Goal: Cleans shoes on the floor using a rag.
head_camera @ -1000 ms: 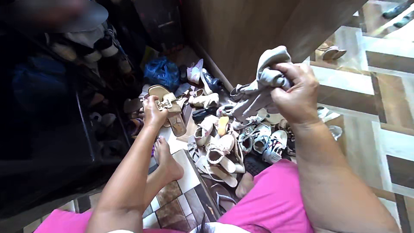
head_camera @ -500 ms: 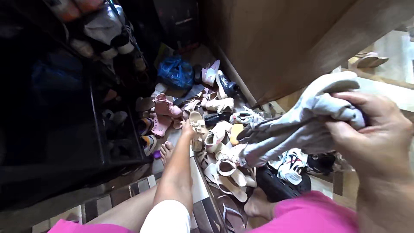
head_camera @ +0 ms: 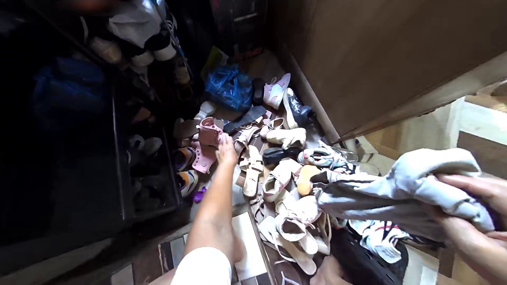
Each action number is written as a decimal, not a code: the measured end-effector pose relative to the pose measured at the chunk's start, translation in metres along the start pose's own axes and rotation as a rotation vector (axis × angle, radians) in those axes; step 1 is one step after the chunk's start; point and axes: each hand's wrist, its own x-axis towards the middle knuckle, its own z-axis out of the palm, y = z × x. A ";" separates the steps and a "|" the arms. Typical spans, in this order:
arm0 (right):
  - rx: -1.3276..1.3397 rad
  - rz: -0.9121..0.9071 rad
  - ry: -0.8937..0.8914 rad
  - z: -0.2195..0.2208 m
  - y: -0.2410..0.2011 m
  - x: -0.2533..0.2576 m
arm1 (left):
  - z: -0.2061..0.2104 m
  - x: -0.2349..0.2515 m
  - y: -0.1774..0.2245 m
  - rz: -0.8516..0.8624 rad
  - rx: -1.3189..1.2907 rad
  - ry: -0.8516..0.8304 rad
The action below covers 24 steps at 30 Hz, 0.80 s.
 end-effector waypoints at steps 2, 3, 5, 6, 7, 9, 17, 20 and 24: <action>0.029 0.023 -0.034 -0.001 0.004 -0.002 | -0.020 0.024 -0.011 0.079 0.131 0.087; 0.048 0.038 -0.048 -0.001 0.005 -0.003 | -0.027 0.035 -0.017 0.102 0.214 0.094; 0.076 0.055 -0.072 0.001 0.011 -0.002 | -0.034 0.053 -0.033 0.136 0.353 0.062; 0.084 0.064 -0.082 0.002 0.013 -0.002 | -0.036 0.059 -0.038 0.143 0.408 0.041; 0.089 0.075 -0.090 0.003 0.016 -0.001 | -0.038 0.062 -0.039 0.142 0.455 0.017; 0.086 0.085 -0.100 0.006 0.018 0.001 | -0.039 0.061 -0.033 0.124 0.528 -0.039; 0.086 0.050 -0.149 0.008 0.012 0.000 | -0.026 0.050 -0.052 -0.020 0.551 0.005; 0.064 0.031 -0.118 0.011 0.008 0.001 | -0.033 0.035 -0.053 -0.121 0.506 -0.061; 0.027 0.016 -0.054 0.019 0.006 0.002 | -0.053 0.012 -0.045 -0.166 0.351 -0.098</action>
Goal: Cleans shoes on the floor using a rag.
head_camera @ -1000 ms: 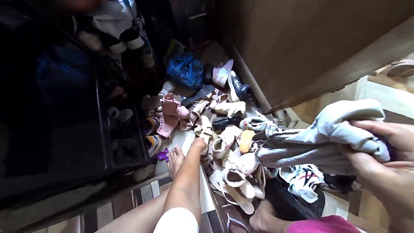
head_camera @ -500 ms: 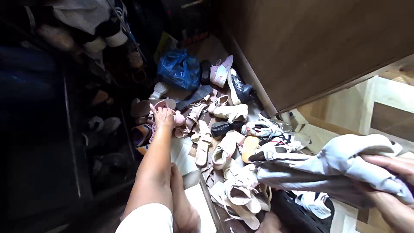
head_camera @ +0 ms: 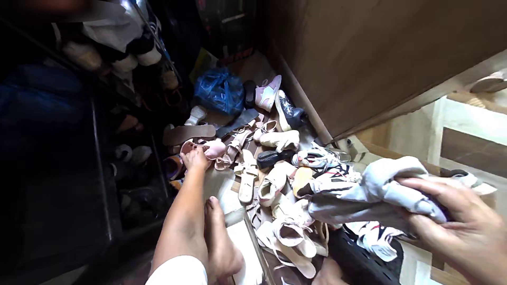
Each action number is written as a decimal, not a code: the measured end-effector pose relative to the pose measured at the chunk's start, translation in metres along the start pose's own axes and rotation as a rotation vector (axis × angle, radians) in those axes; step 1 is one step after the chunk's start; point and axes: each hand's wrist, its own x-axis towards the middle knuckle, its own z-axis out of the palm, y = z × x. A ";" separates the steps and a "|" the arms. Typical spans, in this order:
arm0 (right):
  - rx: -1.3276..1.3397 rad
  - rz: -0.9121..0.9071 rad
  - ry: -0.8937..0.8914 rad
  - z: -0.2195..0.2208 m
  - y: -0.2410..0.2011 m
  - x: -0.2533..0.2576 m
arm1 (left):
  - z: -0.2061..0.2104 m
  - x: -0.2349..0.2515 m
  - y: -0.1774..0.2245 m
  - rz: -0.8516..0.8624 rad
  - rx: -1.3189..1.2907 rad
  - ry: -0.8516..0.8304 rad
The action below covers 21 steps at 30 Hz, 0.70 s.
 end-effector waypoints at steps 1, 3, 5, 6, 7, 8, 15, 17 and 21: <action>-0.006 -0.008 0.019 0.002 -0.002 0.002 | -0.006 -0.008 0.002 0.012 -0.053 -0.001; -0.004 -0.021 0.052 0.003 -0.007 0.007 | -0.019 -0.023 0.011 0.077 -0.187 -0.001; 0.042 -0.025 0.094 0.004 -0.012 0.013 | -0.024 -0.038 0.024 0.168 -0.420 0.017; 0.068 -0.024 0.117 0.004 -0.016 0.017 | -0.025 -0.048 0.032 0.210 -0.565 0.015; 0.098 -0.023 0.143 0.005 -0.021 0.020 | -0.028 -0.063 0.043 0.255 -0.718 0.004; 0.130 -0.024 0.171 0.005 -0.027 0.024 | -0.034 -0.082 0.057 0.298 -0.866 -0.014; 0.244 -0.196 0.442 0.018 -0.062 0.045 | -0.062 -0.223 0.132 0.698 -0.941 0.132; 0.243 -0.324 0.464 0.026 -0.071 0.048 | -0.072 -0.264 0.141 0.778 -0.809 0.234; 0.055 -0.473 0.348 0.034 -0.083 0.050 | -0.066 -0.306 0.142 0.904 -0.654 0.589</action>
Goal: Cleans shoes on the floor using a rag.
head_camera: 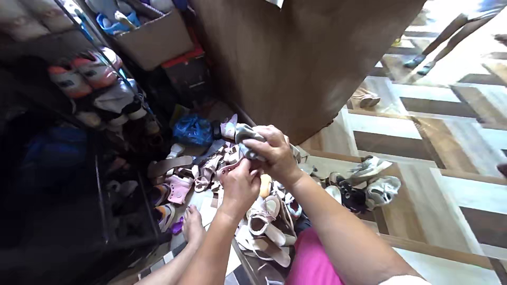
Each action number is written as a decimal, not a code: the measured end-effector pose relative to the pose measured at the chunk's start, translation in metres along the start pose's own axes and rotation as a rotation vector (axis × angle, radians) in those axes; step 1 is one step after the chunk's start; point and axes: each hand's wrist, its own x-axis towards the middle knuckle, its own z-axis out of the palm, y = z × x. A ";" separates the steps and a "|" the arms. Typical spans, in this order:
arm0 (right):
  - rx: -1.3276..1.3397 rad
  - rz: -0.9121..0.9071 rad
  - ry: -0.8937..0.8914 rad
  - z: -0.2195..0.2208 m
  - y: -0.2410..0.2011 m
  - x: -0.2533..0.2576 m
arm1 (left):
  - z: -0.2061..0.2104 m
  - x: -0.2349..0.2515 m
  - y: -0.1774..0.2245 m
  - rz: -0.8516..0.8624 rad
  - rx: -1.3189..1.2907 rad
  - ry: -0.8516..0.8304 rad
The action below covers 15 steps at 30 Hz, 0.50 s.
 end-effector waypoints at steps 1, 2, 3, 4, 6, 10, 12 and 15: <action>0.008 0.015 -0.003 0.000 0.002 0.001 | 0.000 -0.005 0.001 0.043 0.028 0.038; 0.036 0.058 -0.002 -0.001 0.002 0.002 | -0.002 -0.009 0.001 0.065 0.045 0.054; 0.059 0.104 0.003 -0.003 0.001 0.003 | -0.003 -0.013 0.001 0.070 0.058 0.056; 0.059 0.135 -0.002 -0.004 -0.004 0.004 | -0.004 -0.016 0.000 0.065 0.074 0.060; 0.028 0.122 -0.048 -0.002 -0.022 0.003 | -0.008 -0.022 0.003 0.013 0.079 0.045; 0.032 -0.008 -0.106 -0.003 -0.037 0.004 | -0.023 -0.030 0.006 -0.011 0.039 0.037; 0.061 0.094 -0.003 -0.016 -0.026 0.010 | -0.024 -0.034 0.003 0.043 0.029 0.073; 0.086 0.112 0.109 -0.023 -0.020 0.013 | -0.022 -0.038 0.005 0.065 0.009 0.117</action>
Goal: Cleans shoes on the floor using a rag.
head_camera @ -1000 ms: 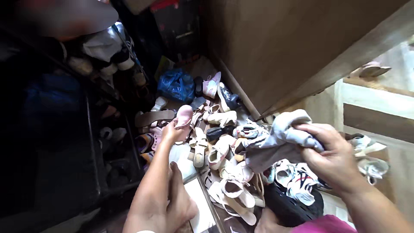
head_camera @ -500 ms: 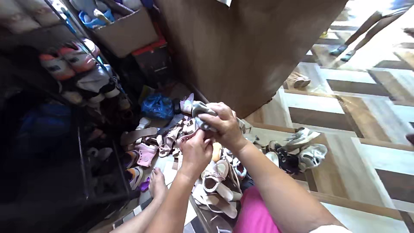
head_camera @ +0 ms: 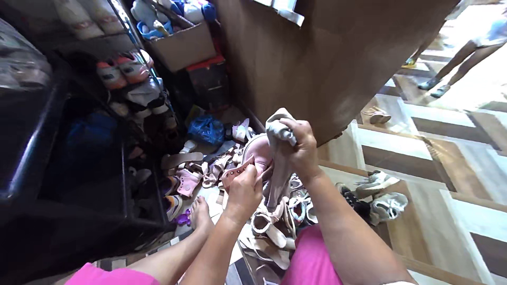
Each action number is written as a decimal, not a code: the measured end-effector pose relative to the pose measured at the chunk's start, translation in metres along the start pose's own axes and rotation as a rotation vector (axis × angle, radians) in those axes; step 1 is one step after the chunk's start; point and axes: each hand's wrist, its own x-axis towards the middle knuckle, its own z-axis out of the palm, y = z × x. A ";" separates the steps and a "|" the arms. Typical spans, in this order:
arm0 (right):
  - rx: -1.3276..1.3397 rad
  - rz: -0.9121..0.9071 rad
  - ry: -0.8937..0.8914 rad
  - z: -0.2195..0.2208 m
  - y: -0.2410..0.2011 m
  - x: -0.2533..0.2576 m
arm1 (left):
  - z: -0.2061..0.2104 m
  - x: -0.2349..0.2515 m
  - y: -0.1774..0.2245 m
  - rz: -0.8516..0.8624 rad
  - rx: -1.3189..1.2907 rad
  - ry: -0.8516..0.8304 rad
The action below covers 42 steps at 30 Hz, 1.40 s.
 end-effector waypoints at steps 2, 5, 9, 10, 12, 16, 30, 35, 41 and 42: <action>-0.016 -0.114 -0.083 0.006 -0.012 -0.004 | 0.002 0.000 0.000 -0.025 -0.027 0.027; -0.117 -0.086 -0.153 0.007 -0.007 -0.007 | -0.004 -0.001 -0.003 -0.134 -0.117 -0.008; -0.077 0.686 -0.221 -0.028 0.014 0.002 | -0.010 0.002 -0.014 -0.409 -0.624 0.000; 0.031 0.836 -0.181 -0.033 0.017 0.004 | -0.011 0.004 -0.016 -0.465 -0.760 0.022; 0.330 0.966 -0.024 -0.044 0.003 0.014 | -0.014 0.006 -0.017 -0.506 -0.921 0.057; 1.016 0.461 0.276 -0.065 -0.014 0.020 | -0.023 0.004 -0.008 -0.454 -1.085 0.111; 0.031 -0.162 -0.195 -0.006 -0.055 -0.014 | -0.019 -0.005 0.008 -0.433 -1.294 0.008; -0.039 -0.076 -0.115 -0.009 -0.051 -0.012 | -0.014 -0.007 0.008 -0.297 -1.263 -0.138; -0.048 -0.230 0.020 -0.024 -0.045 -0.005 | -0.009 -0.009 0.010 -0.188 -1.134 -0.186; -0.016 -0.291 0.044 -0.023 -0.048 -0.006 | -0.010 -0.009 0.008 -0.164 -1.094 -0.197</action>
